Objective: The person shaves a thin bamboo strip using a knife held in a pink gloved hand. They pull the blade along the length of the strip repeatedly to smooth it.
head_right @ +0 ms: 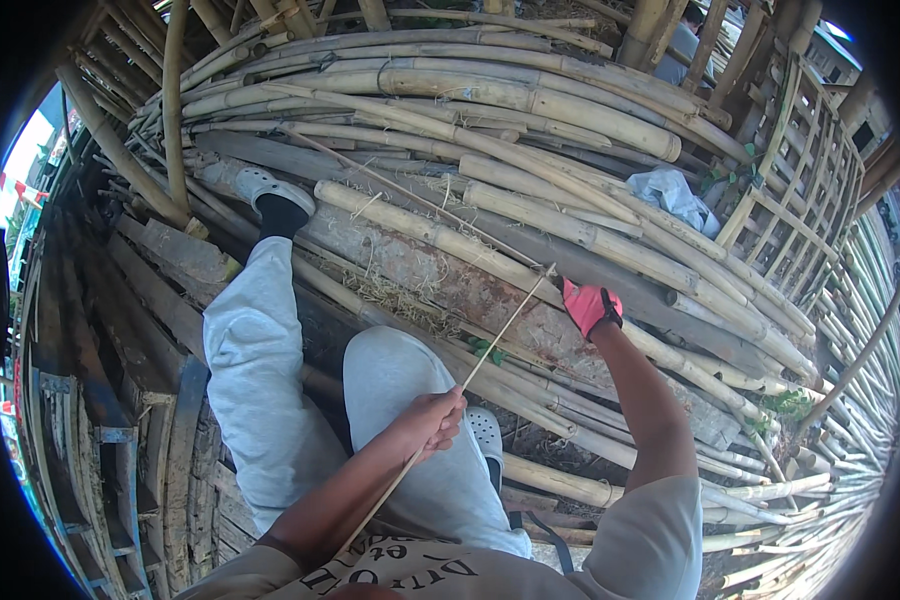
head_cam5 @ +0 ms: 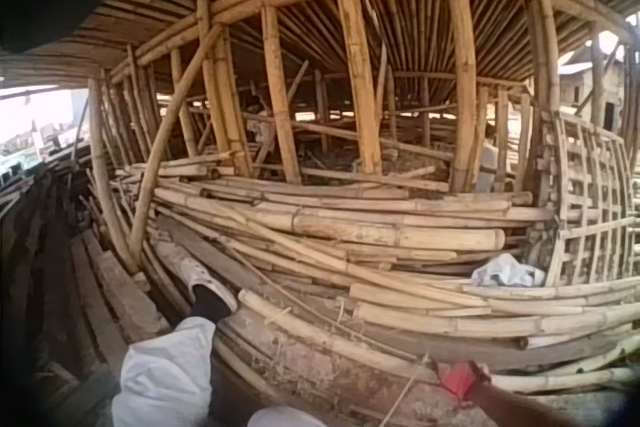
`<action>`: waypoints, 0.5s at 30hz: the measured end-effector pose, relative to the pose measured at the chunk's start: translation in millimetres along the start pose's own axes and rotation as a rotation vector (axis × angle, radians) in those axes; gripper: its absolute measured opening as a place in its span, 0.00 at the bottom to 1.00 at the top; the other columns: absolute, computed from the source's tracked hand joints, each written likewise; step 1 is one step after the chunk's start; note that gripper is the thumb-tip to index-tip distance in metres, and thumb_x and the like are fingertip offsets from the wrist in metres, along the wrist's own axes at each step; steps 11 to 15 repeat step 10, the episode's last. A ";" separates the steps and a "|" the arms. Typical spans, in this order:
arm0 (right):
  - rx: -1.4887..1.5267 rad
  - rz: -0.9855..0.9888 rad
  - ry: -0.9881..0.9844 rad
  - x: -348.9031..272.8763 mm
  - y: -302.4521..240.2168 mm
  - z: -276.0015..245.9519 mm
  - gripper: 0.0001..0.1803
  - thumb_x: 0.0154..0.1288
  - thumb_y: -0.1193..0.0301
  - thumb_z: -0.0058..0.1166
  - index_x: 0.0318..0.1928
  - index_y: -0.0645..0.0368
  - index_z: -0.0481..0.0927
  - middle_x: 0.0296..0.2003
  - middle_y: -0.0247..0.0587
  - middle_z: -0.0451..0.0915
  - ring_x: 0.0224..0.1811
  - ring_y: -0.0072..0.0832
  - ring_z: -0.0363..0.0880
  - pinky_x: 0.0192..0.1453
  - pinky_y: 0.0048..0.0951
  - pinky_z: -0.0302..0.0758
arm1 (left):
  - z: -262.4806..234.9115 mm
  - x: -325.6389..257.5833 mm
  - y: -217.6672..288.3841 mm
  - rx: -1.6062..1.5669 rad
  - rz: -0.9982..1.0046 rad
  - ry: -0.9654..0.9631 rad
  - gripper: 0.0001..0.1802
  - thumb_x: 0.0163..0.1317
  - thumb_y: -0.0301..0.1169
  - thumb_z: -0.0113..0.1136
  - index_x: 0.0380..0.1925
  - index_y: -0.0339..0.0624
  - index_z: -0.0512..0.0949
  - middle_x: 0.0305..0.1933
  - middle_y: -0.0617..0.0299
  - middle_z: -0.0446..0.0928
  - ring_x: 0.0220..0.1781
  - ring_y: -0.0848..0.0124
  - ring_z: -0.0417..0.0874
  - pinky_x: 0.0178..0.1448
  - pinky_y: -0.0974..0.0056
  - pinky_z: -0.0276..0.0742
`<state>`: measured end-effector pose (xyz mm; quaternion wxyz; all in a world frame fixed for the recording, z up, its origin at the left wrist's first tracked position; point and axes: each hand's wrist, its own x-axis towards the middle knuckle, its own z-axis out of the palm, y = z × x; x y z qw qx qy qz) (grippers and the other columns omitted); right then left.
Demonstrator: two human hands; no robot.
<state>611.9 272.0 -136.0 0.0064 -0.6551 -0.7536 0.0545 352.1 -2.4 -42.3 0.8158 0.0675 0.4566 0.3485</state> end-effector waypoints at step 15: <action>0.400 -0.433 0.024 -84.1 -105.3 -8.8 0.50 0.68 0.29 0.39 0.82 0.42 0.51 0.75 0.56 0.64 0.77 0.34 0.65 0.78 0.45 0.63 | -6.3 -4.7 4.7 -0.042 0.018 -0.009 0.19 0.80 0.50 0.47 0.36 0.49 0.69 0.18 0.75 0.60 0.12 0.82 0.55 0.15 0.72 0.51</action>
